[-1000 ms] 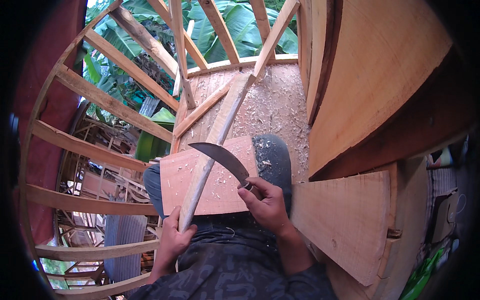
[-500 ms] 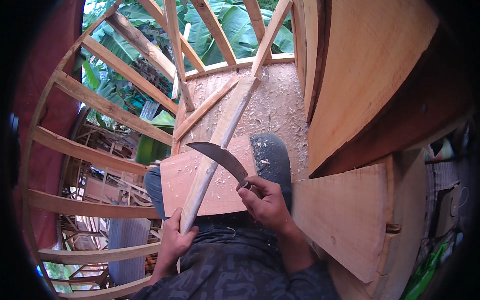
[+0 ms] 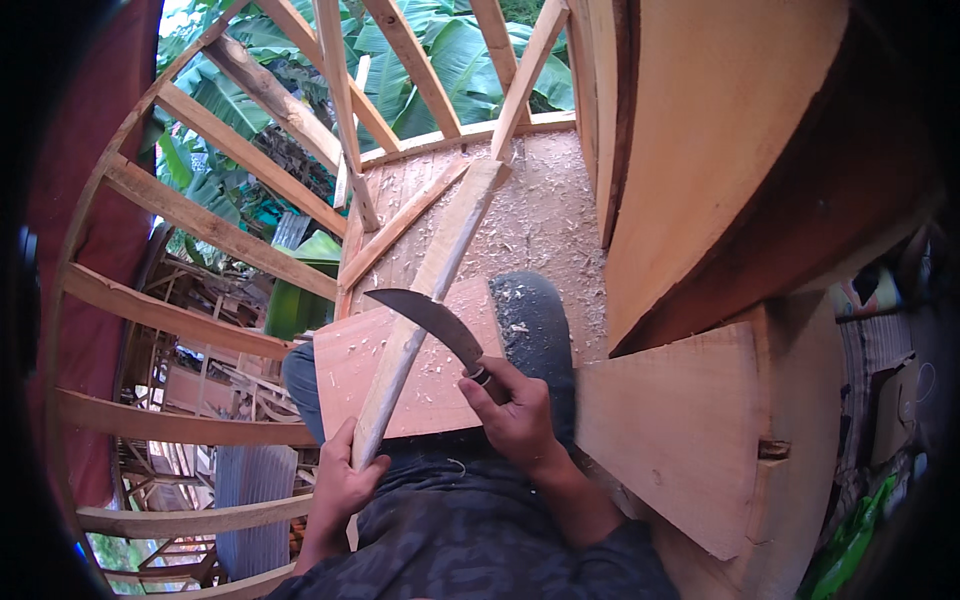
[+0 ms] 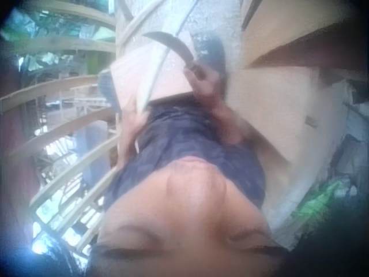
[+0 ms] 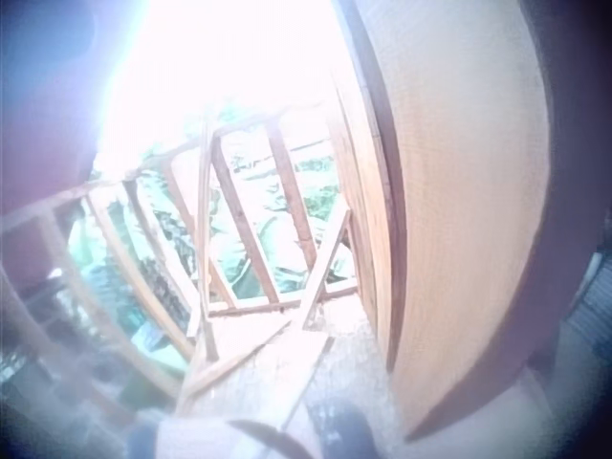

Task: The person sits on a wooden floor structure and uses a curved knife to shave and shape a long, thin piece of wood. They hold the wood with their left hand and repeatedly scrape the surface with the knife in their right hand, creating wood shavings.

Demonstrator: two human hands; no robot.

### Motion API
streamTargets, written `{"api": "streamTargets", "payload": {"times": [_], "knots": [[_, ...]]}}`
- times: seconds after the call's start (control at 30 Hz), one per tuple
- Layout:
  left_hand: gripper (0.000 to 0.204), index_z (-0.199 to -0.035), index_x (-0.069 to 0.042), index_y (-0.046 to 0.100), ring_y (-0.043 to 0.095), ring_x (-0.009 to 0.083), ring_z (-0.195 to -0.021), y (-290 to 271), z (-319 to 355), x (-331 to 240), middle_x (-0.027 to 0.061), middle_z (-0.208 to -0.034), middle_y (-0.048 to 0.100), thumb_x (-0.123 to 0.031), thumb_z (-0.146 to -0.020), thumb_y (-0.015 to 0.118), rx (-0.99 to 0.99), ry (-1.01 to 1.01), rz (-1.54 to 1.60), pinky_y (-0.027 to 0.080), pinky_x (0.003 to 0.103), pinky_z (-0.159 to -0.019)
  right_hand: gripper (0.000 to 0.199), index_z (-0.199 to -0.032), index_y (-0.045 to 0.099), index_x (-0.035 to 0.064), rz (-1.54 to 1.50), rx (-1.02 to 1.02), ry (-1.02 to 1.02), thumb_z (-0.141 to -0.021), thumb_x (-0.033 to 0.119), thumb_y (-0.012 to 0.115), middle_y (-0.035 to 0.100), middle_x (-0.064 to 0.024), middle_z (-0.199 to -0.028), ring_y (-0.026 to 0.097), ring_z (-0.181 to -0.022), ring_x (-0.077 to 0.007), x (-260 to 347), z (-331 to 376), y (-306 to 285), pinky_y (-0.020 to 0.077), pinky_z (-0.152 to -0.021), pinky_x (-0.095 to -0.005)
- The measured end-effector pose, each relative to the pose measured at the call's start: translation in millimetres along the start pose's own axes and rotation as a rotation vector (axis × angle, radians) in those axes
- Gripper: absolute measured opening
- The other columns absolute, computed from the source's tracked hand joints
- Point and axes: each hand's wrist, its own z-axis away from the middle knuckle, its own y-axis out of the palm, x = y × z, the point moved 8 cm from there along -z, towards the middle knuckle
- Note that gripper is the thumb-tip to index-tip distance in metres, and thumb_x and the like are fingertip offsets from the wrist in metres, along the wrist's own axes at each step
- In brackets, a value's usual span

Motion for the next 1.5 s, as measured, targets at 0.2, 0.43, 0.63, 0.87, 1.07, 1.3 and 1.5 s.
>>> {"api": "streamTargets", "payload": {"times": [0.2,0.43,0.63,0.87,1.07,1.3,1.5], "knots": [[0.025,-0.086,0.001,0.049,0.048,0.0172,-0.059,14.5,5.4,3.6,0.0123,-0.064,0.049,-0.009,-0.069,0.065,0.106,-0.004,0.073,0.042,0.031,-0.057,0.02,-0.095,0.06,-0.0012,0.149,-0.106,-0.229,-0.085,0.014,0.067,0.054,-0.0001,-0.062,0.047,-0.051,-0.0055,18.6,-5.8,-11.3,0.037,-0.046,-0.0238],[0.026,-0.08,0.0,0.044,0.042,0.0167,-0.054,-0.3,1.8,9.6,0.0116,-0.059,0.045,-0.008,-0.067,0.064,0.014,-0.009,0.0,0.039,0.032,-0.053,0.015,-0.093,0.057,-0.0002,-0.437,0.338,0.243,-0.091,0.014,0.058,0.045,0.0044,-0.054,0.04,-0.041,-0.0014,-2.3,-6.7,7.6,0.0298,-0.037,-0.0187],[0.024,-0.084,0.001,0.046,0.048,0.0233,-0.052,-5.0,3.7,-2.2,0.015,-0.06,0.048,-0.008,-0.069,0.064,-0.037,0.058,-0.017,0.041,0.033,-0.052,0.014,-0.094,0.06,-0.0002,-0.318,0.194,0.212,-0.089,0.013,0.062,0.043,0.0079,-0.061,0.036,-0.055,0.0005,-6.6,-1.4,8.8,0.0283,-0.047,-0.019],[0.026,-0.086,0.001,0.048,0.054,0.0305,-0.055,-3.7,7.1,3.5,0.0186,-0.064,0.054,-0.011,-0.07,0.065,-0.006,0.022,-0.023,0.043,0.035,-0.055,0.016,-0.092,0.057,0.0009,-0.256,0.23,0.155,-0.091,0.017,0.06,0.043,0.0065,-0.056,0.035,-0.046,-0.0006,-14.4,-4.6,13.8,0.0267,-0.04,-0.0196],[0.025,-0.085,0.001,0.05,0.058,0.0299,-0.058,-3.4,7.3,6.8,0.0179,-0.064,0.054,-0.01,-0.069,0.065,-0.027,0.054,-0.044,0.044,0.033,-0.057,0.02,-0.089,0.054,0.0006,-0.512,0.415,0.336,-0.092,0.019,0.059,0.047,0.0022,-0.055,0.04,-0.04,-0.0035,-6.7,2.8,26.7,0.0291,-0.036,-0.0196],[0.023,-0.086,0.001,0.05,0.059,0.0295,-0.057,-3.1,7.3,-3.2,0.0174,-0.065,0.055,-0.008,-0.069,0.064,-0.024,0.087,-0.004,0.045,0.033,-0.056,0.017,-0.089,0.059,-0.0009,-0.294,0.29,0.167,-0.09,0.015,0.062,0.049,0.0052,-0.062,0.039,-0.052,-0.0012,-2.3,-4.3,1.2,0.0313,-0.046,-0.02],[0.026,-0.089,0.001,0.051,0.056,0.0222,-0.059,2.1,6.6,-7.2,0.0167,-0.066,0.054,-0.009,-0.07,0.064,0.044,0.045,-0.01,0.044,0.032,-0.058,0.019,-0.08,0.055,0.0003,-0.061,-0.184,-0.052,-0.089,0.015,0.063,0.045,0.0054,-0.059,0.036,-0.051,-0.001,-2.5,-4.8,-25.8,0.0293,-0.044,-0.0212]]}}
